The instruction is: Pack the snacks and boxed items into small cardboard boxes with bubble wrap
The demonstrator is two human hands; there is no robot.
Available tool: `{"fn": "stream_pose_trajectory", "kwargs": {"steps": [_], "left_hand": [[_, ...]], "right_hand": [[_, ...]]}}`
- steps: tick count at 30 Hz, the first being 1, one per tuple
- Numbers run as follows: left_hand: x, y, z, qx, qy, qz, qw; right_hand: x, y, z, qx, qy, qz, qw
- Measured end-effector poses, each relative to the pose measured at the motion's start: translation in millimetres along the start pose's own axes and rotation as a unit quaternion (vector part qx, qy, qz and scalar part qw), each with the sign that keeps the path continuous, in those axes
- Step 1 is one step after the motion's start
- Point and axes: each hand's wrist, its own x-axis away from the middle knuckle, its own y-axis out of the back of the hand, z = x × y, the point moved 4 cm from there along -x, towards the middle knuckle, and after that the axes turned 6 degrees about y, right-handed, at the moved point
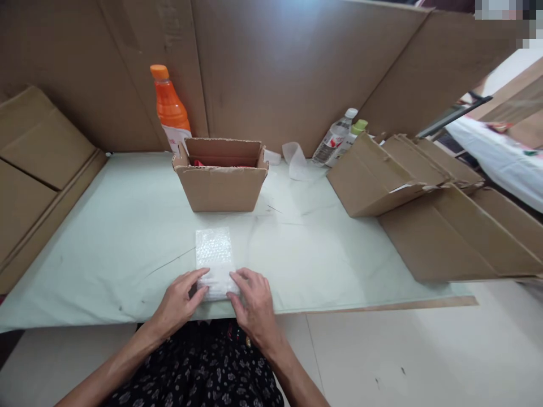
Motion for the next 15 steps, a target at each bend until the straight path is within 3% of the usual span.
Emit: {"fn": "stream_pose_trajectory", "kwargs": {"steps": [3,5,9,12,15], "left_hand": [[-7.8,1.5,0.0,-0.054,-0.003,-0.041,0.998],[-3.3,6.3,-1.9,-0.060,-0.043,-0.060,0.995],[16.1,11.7,-3.8,-0.028,-0.110,-0.028,0.993],[14.3,10.5,1.3,-0.028,-0.058,-0.017,0.998],[-3.7,8.7,8.1,-0.070,0.009,-0.035,0.997]], "right_hand": [[-5.9,-6.9,5.2,0.050,0.057,0.061,0.995],[-13.3,-11.2,5.9,0.052,0.077,0.084,0.992],[-24.4,-11.5,5.2,-0.010,0.058,0.103,0.993],[-23.2,-5.5,9.9,-0.017,0.036,0.094,0.995],[-22.6,-3.0,17.2,0.047,0.048,0.070,0.995]]}}
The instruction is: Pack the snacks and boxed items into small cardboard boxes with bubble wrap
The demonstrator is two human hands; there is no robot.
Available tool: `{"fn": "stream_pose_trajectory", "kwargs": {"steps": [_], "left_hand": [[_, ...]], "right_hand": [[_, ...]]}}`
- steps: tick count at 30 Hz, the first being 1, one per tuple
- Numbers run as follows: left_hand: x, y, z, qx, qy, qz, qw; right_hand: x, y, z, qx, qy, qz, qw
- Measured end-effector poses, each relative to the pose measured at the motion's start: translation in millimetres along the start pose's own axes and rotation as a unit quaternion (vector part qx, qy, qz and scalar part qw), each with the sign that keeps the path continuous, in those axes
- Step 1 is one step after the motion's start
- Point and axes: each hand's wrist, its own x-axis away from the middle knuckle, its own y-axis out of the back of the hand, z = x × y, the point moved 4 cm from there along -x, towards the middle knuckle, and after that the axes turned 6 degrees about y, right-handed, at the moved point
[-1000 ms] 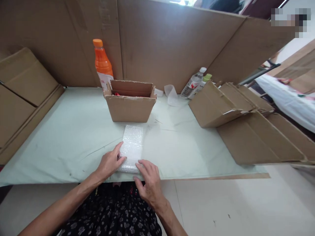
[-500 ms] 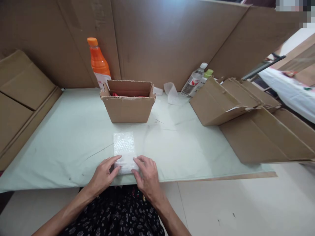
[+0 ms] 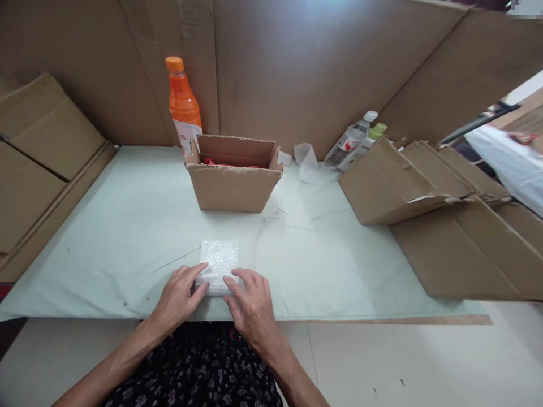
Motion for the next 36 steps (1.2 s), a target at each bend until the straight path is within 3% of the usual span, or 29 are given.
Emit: {"fn": "stream_pose_trajectory", "kwargs": {"steps": [3,6,8,12,13,15,17,19,20,22,24,25,27,28,31,33,36], "left_hand": [[-13.2,1.2,7.4,0.012,0.047,-0.025,0.999],[-5.8,7.1,16.9,0.166,0.135,-0.052,0.975],[7.1,7.2,19.7,0.323,0.222,-0.046,0.919],[22.5,-3.8,3.2,0.584,0.328,0.009,0.742],[22.7,-6.5,-1.7,0.613,0.342,0.012,0.712],[21.3,-11.6,-8.7,0.635,0.352,0.011,0.687],[18.5,-16.3,-12.7,0.633,0.332,0.024,0.699],[13.1,-18.6,-14.7,0.610,0.296,0.055,0.733],[7.7,-16.6,-15.3,0.583,0.271,0.066,0.763],[-12.6,-0.9,-18.1,0.483,0.191,0.050,0.853],[-46.3,31.8,-28.2,0.324,0.055,-0.034,0.944],[-66.4,51.3,-36.3,0.232,-0.023,-0.094,0.968],[-110.4,84.6,-53.6,0.072,-0.157,-0.189,0.967],[-133.9,95.5,-59.7,0.007,-0.191,-0.208,0.959],[-194.0,107.8,-66.1,-0.098,-0.218,-0.191,0.952],[-210.0,107.0,-64.9,-0.100,-0.233,-0.163,0.953],[-190.0,108.7,-60.8,-0.064,-0.280,-0.138,0.948]], "right_hand": [[-9.7,-12.2,-0.1,0.037,0.028,0.053,0.998],[-24.3,-24.0,-9.9,0.021,0.004,0.045,0.999],[-29.5,-28.0,-15.0,-0.042,-0.051,0.011,0.998],[-22.2,-34.7,-8.5,-0.252,-0.157,0.013,0.955],[-18.9,-34.0,-5.8,-0.274,-0.167,0.012,0.947],[-13.3,-27.9,-5.5,-0.268,-0.179,-0.019,0.946],[-10.0,-21.8,-10.9,-0.271,-0.193,-0.046,0.942],[-10.1,-21.5,-17.2,-0.328,-0.205,-0.013,0.922],[-11.0,-21.8,-19.6,-0.356,-0.206,0.010,0.911],[-13.8,-18.2,-25.3,-0.381,-0.213,0.015,0.899],[-17.0,-8.5,-33.0,-0.378,-0.228,-0.028,0.897],[-18.7,-2.4,-37.0,-0.373,-0.235,-0.048,0.896],[-22.7,11.0,-45.5,-0.359,-0.239,-0.063,0.900],[-25.1,18.7,-50.3,-0.347,-0.236,-0.064,0.906],[-31.6,48.4,-69.5,-0.287,-0.218,-0.097,0.928],[-34.5,73.1,-84.9,-0.237,-0.204,-0.133,0.941],[-39.1,115.2,-103.3,-0.181,-0.186,-0.182,0.948]]}}
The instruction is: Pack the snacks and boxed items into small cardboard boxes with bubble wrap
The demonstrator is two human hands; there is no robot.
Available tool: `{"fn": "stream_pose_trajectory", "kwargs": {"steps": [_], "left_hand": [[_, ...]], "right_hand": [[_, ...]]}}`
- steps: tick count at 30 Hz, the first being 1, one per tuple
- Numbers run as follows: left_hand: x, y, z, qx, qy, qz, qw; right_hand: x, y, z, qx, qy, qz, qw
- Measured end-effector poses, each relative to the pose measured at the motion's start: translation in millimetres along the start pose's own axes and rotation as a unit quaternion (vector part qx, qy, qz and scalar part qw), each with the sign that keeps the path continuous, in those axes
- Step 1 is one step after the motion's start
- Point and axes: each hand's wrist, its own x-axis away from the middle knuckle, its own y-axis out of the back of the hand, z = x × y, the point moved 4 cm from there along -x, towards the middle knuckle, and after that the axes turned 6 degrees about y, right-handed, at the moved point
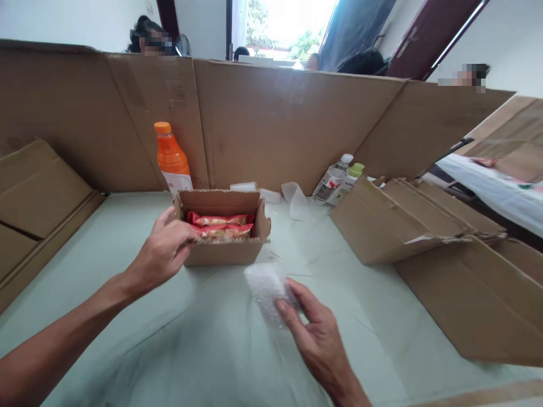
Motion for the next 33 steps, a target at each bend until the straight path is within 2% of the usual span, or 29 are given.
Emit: {"fn": "stream_pose_trajectory", "kwargs": {"steps": [4,6,8,10,12,15,18,21,24,26,28,29,30,31,33], "left_hand": [[56.3,28.6,-21.6,0.023,-0.008,0.013,1.000],[82.2,39.4,-30.0,0.021,0.004,0.016,1.000],[100.9,43.8,-35.7,0.018,0.016,0.017,1.000],[111.4,43.8,-39.1,0.019,0.027,0.009,0.999],[115.2,41.7,-41.0,0.022,0.037,-0.001,0.999],[114.9,39.4,-41.9,0.028,0.051,-0.008,0.998],[114.5,39.7,-42.3,0.037,0.052,-0.010,0.998],[113.4,40.6,-42.1,0.050,0.050,-0.018,0.997],[108.1,40.1,-42.6,0.052,0.048,-0.024,0.997],[104.7,39.5,-43.3,0.050,0.051,-0.031,0.997],[106.2,41.3,-42.9,0.043,0.062,-0.068,0.995],[110.1,43.1,-41.6,0.040,0.070,-0.102,0.992],[116.4,44.6,-39.2,0.042,0.083,-0.140,0.986],[124.8,44.8,-34.7,0.050,0.108,-0.173,0.978],[144.7,36.9,-19.3,0.104,0.200,-0.193,0.955]], "right_hand": [[-31.6,37.4,28.9,-0.011,0.029,-0.050,0.998],[-47.7,42.2,51.0,-0.014,0.037,-0.058,0.997],[-63.4,36.1,74.0,0.024,0.063,-0.030,0.997],[-77.1,19.5,95.4,0.087,0.114,0.038,0.989],[-86.3,-7.0,112.9,0.132,0.175,0.141,0.965],[-89.6,-56.9,126.6,0.192,0.237,0.306,0.902],[-84.5,-104.5,120.4,0.276,0.255,0.422,0.825],[-76.6,-140.4,105.3,0.316,0.277,0.472,0.775],[-75.3,-164.0,100.2,0.332,0.313,0.457,0.763],[-79.6,-169.6,104.0,0.348,0.313,0.467,0.750],[-86.0,-157.2,111.2,0.365,0.294,0.487,0.737],[-88.7,-141.7,115.5,0.363,0.287,0.482,0.744],[-90.4,-119.9,119.0,0.353,0.277,0.455,0.769],[-90.1,-92.7,120.6,0.335,0.265,0.405,0.808],[-79.9,-31.3,112.7,0.286,0.215,0.255,0.898]]}}
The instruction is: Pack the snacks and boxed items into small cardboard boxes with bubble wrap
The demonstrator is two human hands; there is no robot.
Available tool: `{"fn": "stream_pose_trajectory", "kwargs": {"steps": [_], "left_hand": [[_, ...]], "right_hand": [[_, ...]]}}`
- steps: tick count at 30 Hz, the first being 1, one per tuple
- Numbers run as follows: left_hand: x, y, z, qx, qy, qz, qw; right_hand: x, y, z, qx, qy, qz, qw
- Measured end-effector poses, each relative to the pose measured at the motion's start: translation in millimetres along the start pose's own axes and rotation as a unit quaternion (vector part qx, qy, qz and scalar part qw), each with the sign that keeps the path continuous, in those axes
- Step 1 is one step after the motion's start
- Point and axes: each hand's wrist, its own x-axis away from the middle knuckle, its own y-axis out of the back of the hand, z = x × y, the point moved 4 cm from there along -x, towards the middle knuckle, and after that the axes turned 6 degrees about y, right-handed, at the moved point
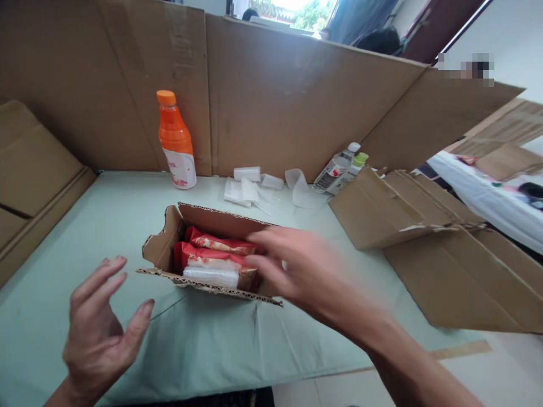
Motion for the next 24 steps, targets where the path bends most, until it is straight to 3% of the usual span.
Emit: {"fn": "stream_pose_trajectory", "kwargs": {"steps": [1,2,5,8,10,14,17,21,24], "left_hand": [[7.2,-2.8,14.4,0.032,0.068,0.014,0.997],[14.4,-8.3,28.9,0.071,0.138,0.035,0.987],[26.2,-35.6,60.2,0.196,0.289,0.080,0.934],[17.7,-68.7,62.8,0.267,0.345,0.088,0.896],[10.0,-88.3,49.9,0.289,0.346,0.090,0.888],[19.0,-105.8,21.2,0.327,0.339,0.129,0.873],[40.7,-85.0,23.6,0.309,0.370,0.114,0.869],[50.8,-51.1,42.7,0.272,0.390,0.071,0.877],[45.5,-72.7,34.2,0.287,0.385,0.128,0.868]], "right_hand": [[26.8,8.7,-12.8,-0.025,-0.052,-0.074,0.996],[52.0,6.5,-23.2,-0.053,-0.097,-0.104,0.988],[96.3,-47.3,-35.7,-0.168,-0.187,-0.099,0.963],[92.4,-109.1,-28.5,-0.259,-0.207,-0.118,0.936],[88.7,-125.7,-28.5,-0.273,-0.238,-0.137,0.922],[115.3,-110.3,-34.7,-0.227,-0.286,-0.195,0.910],[127.9,-106.3,-19.7,-0.253,-0.267,-0.237,0.899],[111.5,-125.0,6.4,-0.347,-0.222,-0.236,0.880],[126.6,-120.5,-8.8,-0.342,-0.233,-0.255,0.874]]}}
